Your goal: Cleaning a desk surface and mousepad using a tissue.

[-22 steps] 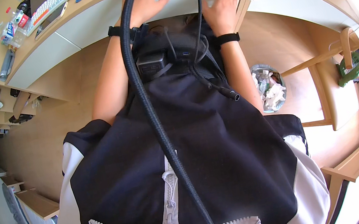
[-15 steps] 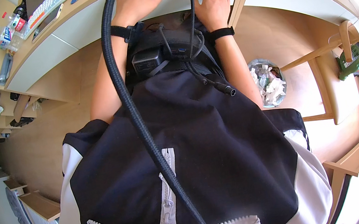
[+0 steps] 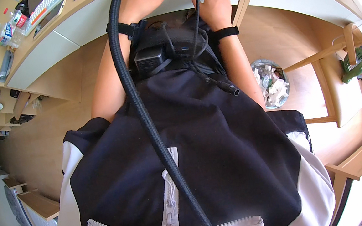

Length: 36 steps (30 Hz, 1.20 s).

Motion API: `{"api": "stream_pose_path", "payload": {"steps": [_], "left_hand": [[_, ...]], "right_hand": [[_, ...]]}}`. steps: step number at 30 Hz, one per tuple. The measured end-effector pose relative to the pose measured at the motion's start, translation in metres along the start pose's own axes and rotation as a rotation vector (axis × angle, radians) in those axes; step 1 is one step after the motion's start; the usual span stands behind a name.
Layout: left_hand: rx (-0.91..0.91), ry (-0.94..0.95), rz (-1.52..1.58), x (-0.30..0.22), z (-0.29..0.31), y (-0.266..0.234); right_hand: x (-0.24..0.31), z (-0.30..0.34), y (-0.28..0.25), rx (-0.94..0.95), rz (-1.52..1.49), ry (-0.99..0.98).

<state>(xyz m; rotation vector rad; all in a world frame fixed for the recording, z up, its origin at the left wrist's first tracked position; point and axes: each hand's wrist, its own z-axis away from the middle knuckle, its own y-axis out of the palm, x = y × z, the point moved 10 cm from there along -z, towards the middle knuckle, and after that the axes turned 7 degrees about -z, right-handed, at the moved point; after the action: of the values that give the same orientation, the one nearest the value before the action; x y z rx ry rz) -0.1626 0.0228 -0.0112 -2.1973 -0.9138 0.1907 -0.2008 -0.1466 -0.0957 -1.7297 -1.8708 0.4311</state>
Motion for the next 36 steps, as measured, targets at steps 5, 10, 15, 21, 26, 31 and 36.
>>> {"api": "stream_pose_path", "payload": {"steps": [5, 10, 15, 21, 26, 31, 36], "left_hand": [[-0.043, -0.007, -0.027, 0.002, -0.001, 0.002], [-0.042, 0.056, -0.171, 0.008, 0.0, 0.015], [-0.038, 0.028, 0.009, 0.004, 0.003, -0.002], [-0.013, 0.064, -0.101, 0.001, 0.001, 0.004], [-0.043, 0.059, -0.024, 0.002, 0.002, 0.006], [-0.056, 0.022, 0.052, 0.007, 0.005, -0.002], [-0.024, 0.005, -0.034, 0.0, 0.0, 0.002]], "right_hand": [[-0.026, 0.003, -0.015, -0.108, -0.197, 0.177], [-0.019, 0.001, -0.012, -0.091, -0.26, 0.239], [0.019, -0.007, -0.017, -0.1, -0.153, 0.012], [-0.037, 0.004, -0.021, -0.105, -0.266, 0.263], [-0.009, 0.0, -0.01, -0.063, -0.181, 0.108], [0.012, -0.005, -0.019, -0.092, -0.26, -0.003], [-0.044, 0.001, -0.026, -0.155, -0.252, 0.185]]}}
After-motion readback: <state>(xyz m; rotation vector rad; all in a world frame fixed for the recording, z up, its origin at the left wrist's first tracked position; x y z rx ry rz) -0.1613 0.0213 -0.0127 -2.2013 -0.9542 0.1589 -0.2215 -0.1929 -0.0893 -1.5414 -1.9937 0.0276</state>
